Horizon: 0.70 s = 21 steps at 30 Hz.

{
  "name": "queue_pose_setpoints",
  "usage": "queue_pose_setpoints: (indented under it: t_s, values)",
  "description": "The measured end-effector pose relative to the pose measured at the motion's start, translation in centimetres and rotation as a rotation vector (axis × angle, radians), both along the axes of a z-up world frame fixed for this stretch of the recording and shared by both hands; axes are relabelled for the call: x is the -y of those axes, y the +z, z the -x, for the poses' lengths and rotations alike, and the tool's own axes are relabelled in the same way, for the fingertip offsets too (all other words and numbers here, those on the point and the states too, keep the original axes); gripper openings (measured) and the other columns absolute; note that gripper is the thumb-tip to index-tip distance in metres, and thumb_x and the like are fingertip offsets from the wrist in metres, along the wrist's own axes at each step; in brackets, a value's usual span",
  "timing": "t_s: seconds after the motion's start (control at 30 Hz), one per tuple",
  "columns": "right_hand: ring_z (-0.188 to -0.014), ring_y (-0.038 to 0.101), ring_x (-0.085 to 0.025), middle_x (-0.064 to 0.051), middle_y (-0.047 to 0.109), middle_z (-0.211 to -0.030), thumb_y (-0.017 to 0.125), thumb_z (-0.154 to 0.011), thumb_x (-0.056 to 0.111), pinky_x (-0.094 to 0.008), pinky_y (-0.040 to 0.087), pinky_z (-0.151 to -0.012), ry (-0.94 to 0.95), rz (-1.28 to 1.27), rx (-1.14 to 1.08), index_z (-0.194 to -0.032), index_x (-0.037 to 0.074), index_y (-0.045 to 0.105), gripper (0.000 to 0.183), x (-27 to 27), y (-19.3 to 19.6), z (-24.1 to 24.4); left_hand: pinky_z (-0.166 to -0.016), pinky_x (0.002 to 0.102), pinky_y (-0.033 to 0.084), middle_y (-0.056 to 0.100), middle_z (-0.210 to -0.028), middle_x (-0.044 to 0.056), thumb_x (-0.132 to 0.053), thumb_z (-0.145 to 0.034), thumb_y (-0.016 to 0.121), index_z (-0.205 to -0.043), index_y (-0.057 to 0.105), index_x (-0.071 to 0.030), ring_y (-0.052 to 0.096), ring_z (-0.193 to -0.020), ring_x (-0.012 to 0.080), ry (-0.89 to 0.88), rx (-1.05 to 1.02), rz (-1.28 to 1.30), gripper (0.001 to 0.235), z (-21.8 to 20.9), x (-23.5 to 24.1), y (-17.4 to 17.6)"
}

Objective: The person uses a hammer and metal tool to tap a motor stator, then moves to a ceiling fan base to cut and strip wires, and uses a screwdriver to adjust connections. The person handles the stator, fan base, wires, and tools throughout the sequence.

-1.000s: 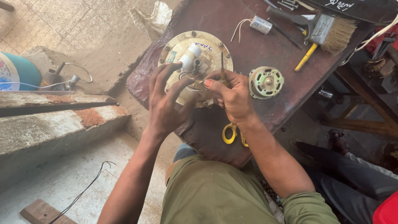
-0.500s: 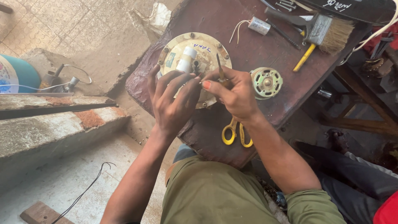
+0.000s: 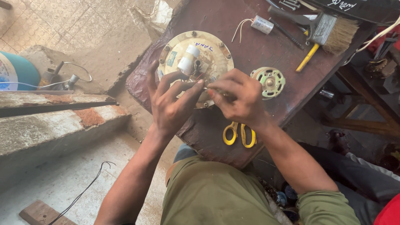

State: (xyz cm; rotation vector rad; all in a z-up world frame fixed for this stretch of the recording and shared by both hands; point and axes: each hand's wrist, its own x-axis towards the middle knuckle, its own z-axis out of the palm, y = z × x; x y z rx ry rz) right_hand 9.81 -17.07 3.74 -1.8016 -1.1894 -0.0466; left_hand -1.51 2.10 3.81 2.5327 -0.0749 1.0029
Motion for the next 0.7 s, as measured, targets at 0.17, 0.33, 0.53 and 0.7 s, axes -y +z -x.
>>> queue_pose_setpoints:
  t_s: [0.17, 0.33, 0.53, 0.7]
  values:
    - [-0.066, 0.051, -0.016, -0.009, 0.061, -0.079, 0.074, -0.109, 0.013, -0.031, 0.044, -0.061, -0.385, 0.037, -0.414, -0.101, 0.002, 0.067, 0.015, 1.7, -0.5, -2.8, -0.115, 0.048, 0.038, 0.073, -0.097, -0.004, -0.012, -0.088, 0.081, -0.109, 0.08, -0.021, 0.064, -0.1, 0.0189, -0.022, -0.016, 0.013, 0.022, 0.0, -0.1, -0.2]
    - [-0.088, 0.066, -0.028, -0.013, 0.067, -0.102, 0.078, -0.094, 0.01, -0.041, 0.054, -0.077, -0.417, 0.324, 0.203, -0.123, 0.0, 0.065, 0.033, 4.5, 0.7, -8.3, -0.1, 0.039, 0.044, 0.075, -0.107, -0.003, -0.007, -0.085, 0.078, -0.114, 0.078, -0.019, 0.064, -0.1, 0.02, -0.095, -0.081, 0.022, 0.031, 0.2, -0.3, 0.0]
    - [-0.078, 0.066, -0.04, -0.02, 0.067, -0.084, 0.08, -0.094, 0.03, -0.051, 0.052, -0.071, -0.562, 0.617, 0.127, -0.092, 0.003, 0.071, 0.028, 6.5, 2.2, 0.2, -0.101, 0.04, 0.045, 0.075, -0.106, -0.001, -0.002, -0.084, 0.075, -0.116, 0.076, -0.018, 0.064, -0.101, 0.0222, -0.087, -0.11, 0.03, 0.036, 0.3, 0.0, 0.2]
    - [-0.072, 0.071, -0.043, -0.018, 0.073, -0.079, 0.084, -0.078, 0.044, -0.053, 0.055, -0.06, -0.584, 0.933, -0.171, -0.091, 0.003, 0.071, 0.046, 6.0, 0.4, 9.2, -0.1, 0.041, 0.045, 0.073, -0.104, -0.002, -0.007, -0.092, 0.078, -0.119, 0.075, -0.016, 0.063, -0.099, 0.0219, -0.089, -0.114, 0.068, 0.029, 0.2, 0.2, 0.1]
